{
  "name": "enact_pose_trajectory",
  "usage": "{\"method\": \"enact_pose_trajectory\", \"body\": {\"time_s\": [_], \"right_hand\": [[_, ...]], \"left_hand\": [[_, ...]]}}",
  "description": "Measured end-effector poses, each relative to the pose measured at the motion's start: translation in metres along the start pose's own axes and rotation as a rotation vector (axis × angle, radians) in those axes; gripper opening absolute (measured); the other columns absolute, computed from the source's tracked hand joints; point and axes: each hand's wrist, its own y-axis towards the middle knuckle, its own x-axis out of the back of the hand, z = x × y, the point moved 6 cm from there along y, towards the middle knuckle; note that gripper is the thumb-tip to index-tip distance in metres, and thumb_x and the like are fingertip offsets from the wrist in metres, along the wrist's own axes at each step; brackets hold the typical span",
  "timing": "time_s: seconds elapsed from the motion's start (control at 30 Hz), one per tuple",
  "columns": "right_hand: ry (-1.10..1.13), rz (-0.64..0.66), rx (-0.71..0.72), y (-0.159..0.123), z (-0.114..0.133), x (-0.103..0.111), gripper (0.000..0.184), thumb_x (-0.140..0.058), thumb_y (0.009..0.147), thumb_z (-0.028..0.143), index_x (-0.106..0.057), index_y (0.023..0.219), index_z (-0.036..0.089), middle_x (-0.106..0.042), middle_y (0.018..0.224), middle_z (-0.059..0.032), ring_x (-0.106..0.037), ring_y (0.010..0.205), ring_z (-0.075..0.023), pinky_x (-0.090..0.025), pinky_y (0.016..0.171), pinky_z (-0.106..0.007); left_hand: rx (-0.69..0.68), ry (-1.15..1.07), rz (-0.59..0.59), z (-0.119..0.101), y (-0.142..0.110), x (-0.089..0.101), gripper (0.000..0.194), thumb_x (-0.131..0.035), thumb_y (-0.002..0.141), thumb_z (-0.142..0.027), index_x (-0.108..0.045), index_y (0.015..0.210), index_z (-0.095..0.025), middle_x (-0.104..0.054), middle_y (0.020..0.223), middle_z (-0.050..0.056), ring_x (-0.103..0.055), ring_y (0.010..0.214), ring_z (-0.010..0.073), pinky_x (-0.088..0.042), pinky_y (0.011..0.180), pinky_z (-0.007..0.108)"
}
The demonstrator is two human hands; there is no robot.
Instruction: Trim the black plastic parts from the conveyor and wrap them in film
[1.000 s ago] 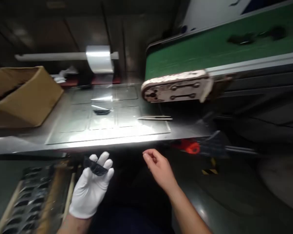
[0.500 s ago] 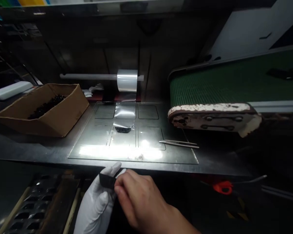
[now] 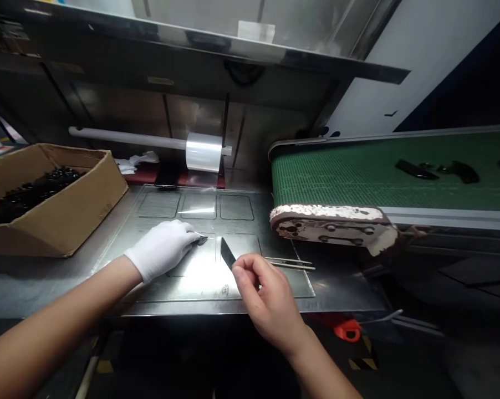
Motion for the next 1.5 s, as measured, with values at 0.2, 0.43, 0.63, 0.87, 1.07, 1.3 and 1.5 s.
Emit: {"method": "enact_pose_trajectory", "body": {"time_s": [0.2, 0.43, 0.63, 0.87, 1.07, 1.3, 1.5], "right_hand": [[0.06, -0.007, -0.082, -0.034, -0.034, 0.009, 0.026, -0.05, 0.106, 0.044, -0.059, 0.094, 0.023, -0.059, 0.087, -0.0002, -0.054, 0.079, -0.0152, -0.043, 0.07, -0.028], [0.105, -0.013, -0.145, -0.071, -0.051, 0.025, 0.029, -0.049, 0.105, 0.048, -0.059, 0.093, 0.023, -0.053, 0.081, 0.0007, -0.05, 0.072, -0.015, -0.042, 0.064, -0.028], [0.14, -0.049, -0.185, -0.095, -0.068, 0.033, 0.031, -0.049, 0.104, 0.049, -0.059, 0.09, 0.023, -0.05, 0.078, 0.0005, -0.048, 0.069, -0.0157, -0.041, 0.058, -0.028], [0.176, -0.068, -0.214, -0.116, -0.067, 0.035, 0.032, -0.051, 0.103, 0.05, -0.06, 0.089, 0.023, -0.048, 0.077, 0.0015, -0.045, 0.067, -0.0147, -0.04, 0.058, -0.028], [0.132, -0.052, -0.208, -0.125, -0.07, 0.037, 0.031, -0.051, 0.104, 0.049, -0.062, 0.093, 0.023, -0.054, 0.08, 0.0002, -0.051, 0.07, -0.0154, -0.045, 0.061, -0.027], [0.065, -0.008, -0.157, -0.114, -0.066, 0.03, 0.029, -0.05, 0.104, 0.046, -0.06, 0.091, 0.023, -0.053, 0.077, 0.0011, -0.05, 0.067, -0.0149, -0.044, 0.059, -0.027], [-0.103, 0.08, 0.033, -0.063, -0.029, 0.021, 0.022, -0.049, 0.106, 0.037, -0.059, 0.092, 0.023, -0.054, 0.075, 0.0023, -0.052, 0.067, -0.0135, -0.043, 0.064, -0.027]], "left_hand": [[-0.025, 0.079, 0.066, 0.008, 0.011, 0.0, 0.031, -0.052, 0.098, -0.021, -0.081, 0.109, -0.026, -0.08, 0.101, 0.008, -0.073, 0.095, 0.0262, -0.056, 0.089, 0.037], [0.057, 0.182, -0.101, 0.029, 0.037, 0.031, 0.037, -0.049, 0.1, -0.025, -0.073, 0.128, -0.026, -0.075, 0.129, 0.005, -0.068, 0.114, 0.0232, -0.052, 0.1, 0.034], [0.002, 0.291, -0.047, 0.001, 0.031, 0.013, 0.027, -0.055, 0.098, -0.021, -0.08, 0.108, -0.023, -0.078, 0.109, 0.008, -0.07, 0.1, 0.0242, -0.056, 0.09, 0.038], [0.028, 0.383, 0.048, -0.006, 0.037, -0.016, 0.022, -0.057, 0.102, -0.028, -0.071, 0.11, -0.013, -0.072, 0.107, 0.008, -0.068, 0.101, 0.0229, -0.055, 0.094, 0.045], [0.052, 0.383, -0.022, -0.018, 0.014, -0.01, 0.025, -0.049, 0.101, -0.015, -0.069, 0.116, -0.014, -0.071, 0.111, 0.011, -0.066, 0.1, 0.0248, -0.053, 0.089, 0.041], [-0.029, 0.282, -0.043, -0.056, -0.049, -0.012, 0.029, -0.041, 0.103, -0.015, -0.069, 0.108, -0.016, -0.07, 0.097, 0.009, -0.062, 0.088, 0.026, -0.049, 0.079, 0.04], [0.019, 0.135, -0.113, -0.073, -0.092, -0.032, 0.026, -0.043, 0.104, -0.014, -0.067, 0.113, -0.016, -0.069, 0.106, 0.008, -0.062, 0.093, 0.0232, -0.053, 0.082, 0.04]]}}
